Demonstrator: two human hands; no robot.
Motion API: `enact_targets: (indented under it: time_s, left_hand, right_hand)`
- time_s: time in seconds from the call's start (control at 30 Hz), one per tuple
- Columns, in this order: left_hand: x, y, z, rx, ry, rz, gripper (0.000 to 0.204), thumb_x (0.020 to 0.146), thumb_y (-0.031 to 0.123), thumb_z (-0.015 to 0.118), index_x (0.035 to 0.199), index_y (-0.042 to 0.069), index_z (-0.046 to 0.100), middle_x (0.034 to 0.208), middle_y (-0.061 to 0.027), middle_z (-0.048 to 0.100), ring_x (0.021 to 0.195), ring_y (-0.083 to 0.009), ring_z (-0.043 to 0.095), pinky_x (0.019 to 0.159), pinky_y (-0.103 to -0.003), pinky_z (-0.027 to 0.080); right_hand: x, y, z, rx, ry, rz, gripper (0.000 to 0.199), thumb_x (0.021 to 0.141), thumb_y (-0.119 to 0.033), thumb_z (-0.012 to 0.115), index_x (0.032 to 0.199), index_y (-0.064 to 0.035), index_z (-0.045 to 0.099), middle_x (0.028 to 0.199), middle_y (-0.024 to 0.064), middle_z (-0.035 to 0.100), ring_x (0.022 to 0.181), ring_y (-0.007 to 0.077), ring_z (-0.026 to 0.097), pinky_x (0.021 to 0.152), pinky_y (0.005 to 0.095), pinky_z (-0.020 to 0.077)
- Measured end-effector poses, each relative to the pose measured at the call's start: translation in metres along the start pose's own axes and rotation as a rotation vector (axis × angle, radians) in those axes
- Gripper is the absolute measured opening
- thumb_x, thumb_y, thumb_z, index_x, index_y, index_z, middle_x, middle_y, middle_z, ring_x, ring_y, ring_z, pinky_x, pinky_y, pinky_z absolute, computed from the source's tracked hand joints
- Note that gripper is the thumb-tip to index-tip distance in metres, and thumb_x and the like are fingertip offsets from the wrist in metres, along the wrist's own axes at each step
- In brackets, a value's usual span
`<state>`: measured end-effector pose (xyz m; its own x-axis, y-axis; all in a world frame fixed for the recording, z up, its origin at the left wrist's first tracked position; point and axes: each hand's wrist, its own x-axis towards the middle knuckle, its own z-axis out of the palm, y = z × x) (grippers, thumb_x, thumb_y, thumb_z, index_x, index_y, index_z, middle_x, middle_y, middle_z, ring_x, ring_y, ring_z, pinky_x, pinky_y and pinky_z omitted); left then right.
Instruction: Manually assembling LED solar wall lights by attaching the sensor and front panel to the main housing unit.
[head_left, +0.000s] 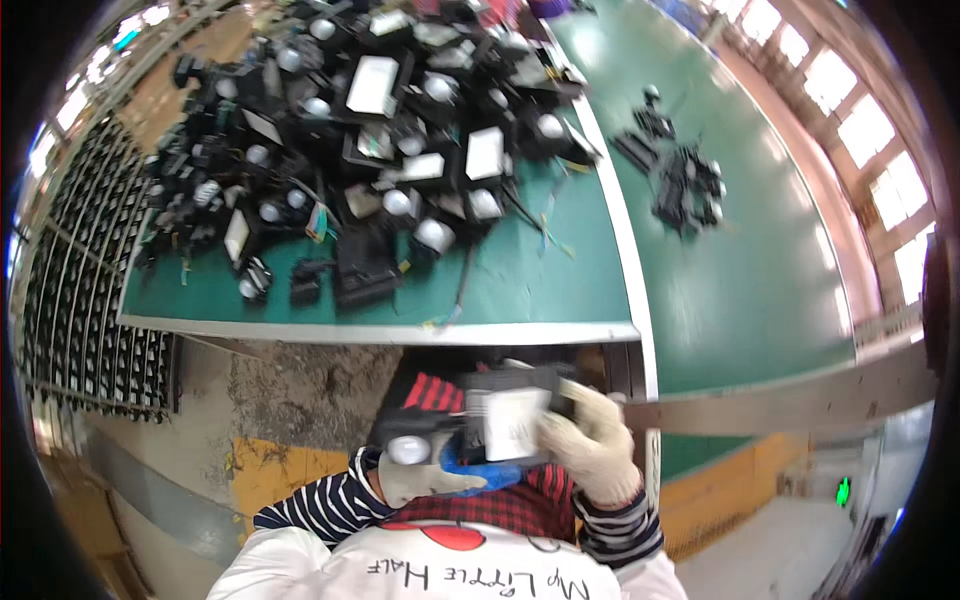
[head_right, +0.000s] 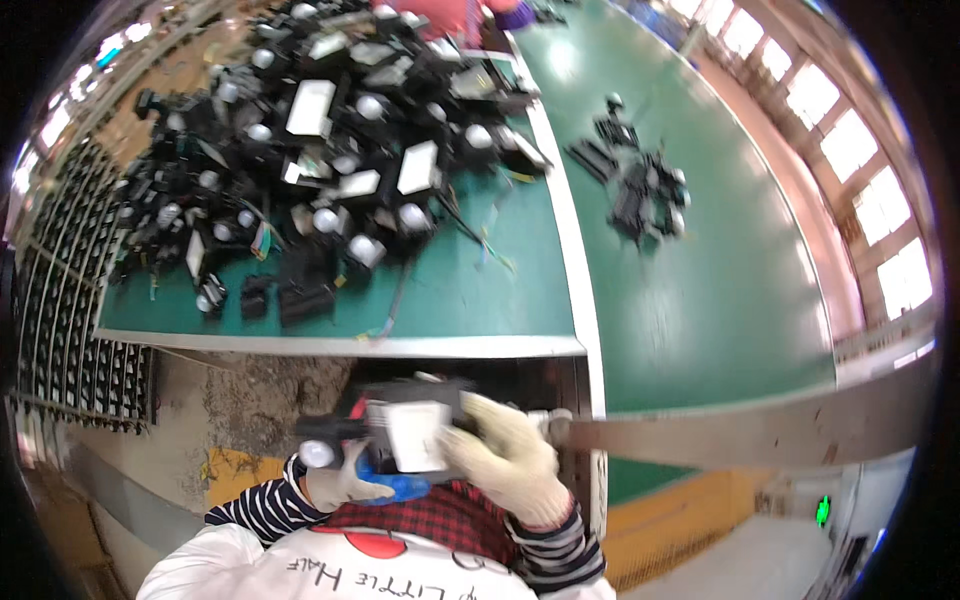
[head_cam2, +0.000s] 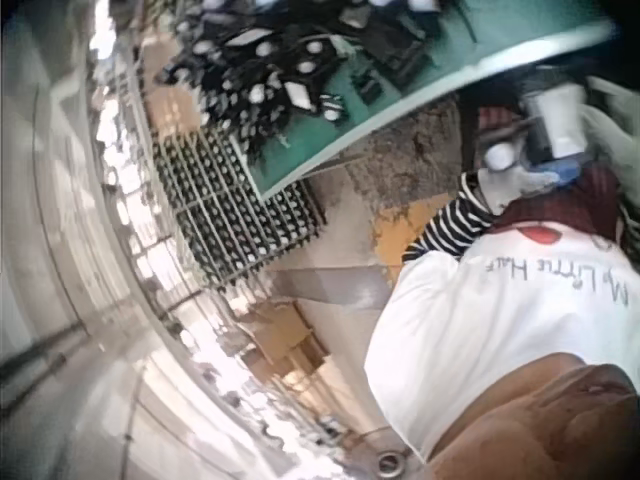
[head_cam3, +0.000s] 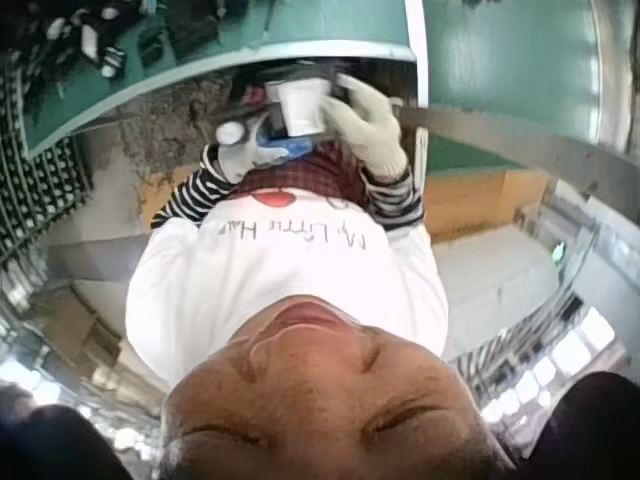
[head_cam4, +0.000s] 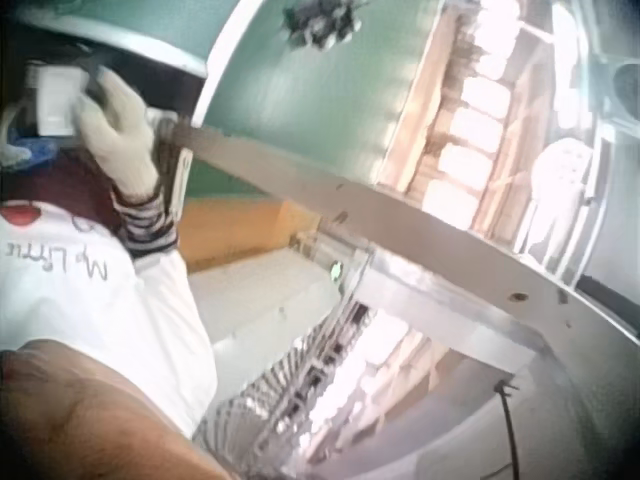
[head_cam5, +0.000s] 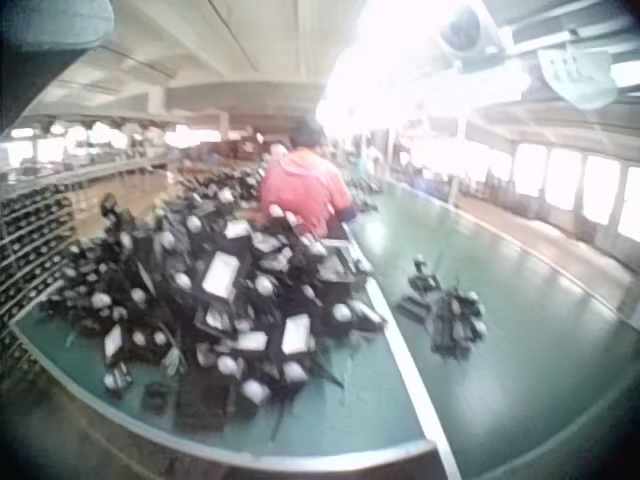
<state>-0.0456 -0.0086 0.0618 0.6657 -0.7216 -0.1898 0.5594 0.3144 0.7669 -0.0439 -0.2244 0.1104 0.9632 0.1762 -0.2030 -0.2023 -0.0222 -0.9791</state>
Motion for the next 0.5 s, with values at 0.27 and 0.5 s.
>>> enact_targets:
  time_s: [0.27, 0.5]
  left_hand:
    - [-0.006, -0.051, -0.025, -0.236, 0.391, -0.04, 0.051, 0.093, 0.021, 0.065, 0.136, 0.001, 0.046, 0.118, -0.0161, 0.063, 0.099, -0.0219, 0.064, 0.084, -0.03, 0.052]
    - [-0.009, -0.053, -0.014, -0.049, 0.466, 0.019, 0.045, 0.093, 0.014, 0.065, 0.134, 0.001, 0.052, 0.13, -0.0094, 0.058, 0.118, -0.0174, 0.056, 0.102, -0.029, 0.045]
  right_hand:
    - [0.014, 0.027, 0.024, -0.105, 0.461, -0.176, 0.037, 0.097, -0.009, 0.058, 0.13, 0.008, 0.054, 0.106, 0.0144, 0.067, 0.087, 0.0142, 0.063, 0.081, 0.0272, 0.0516]
    - [0.0, 0.04, 0.043, -0.413, 0.369, -0.336, 0.04, 0.091, -0.002, 0.062, 0.13, 0.0056, 0.055, 0.091, 0.0168, 0.065, 0.079, 0.024, 0.063, 0.073, 0.0314, 0.051]
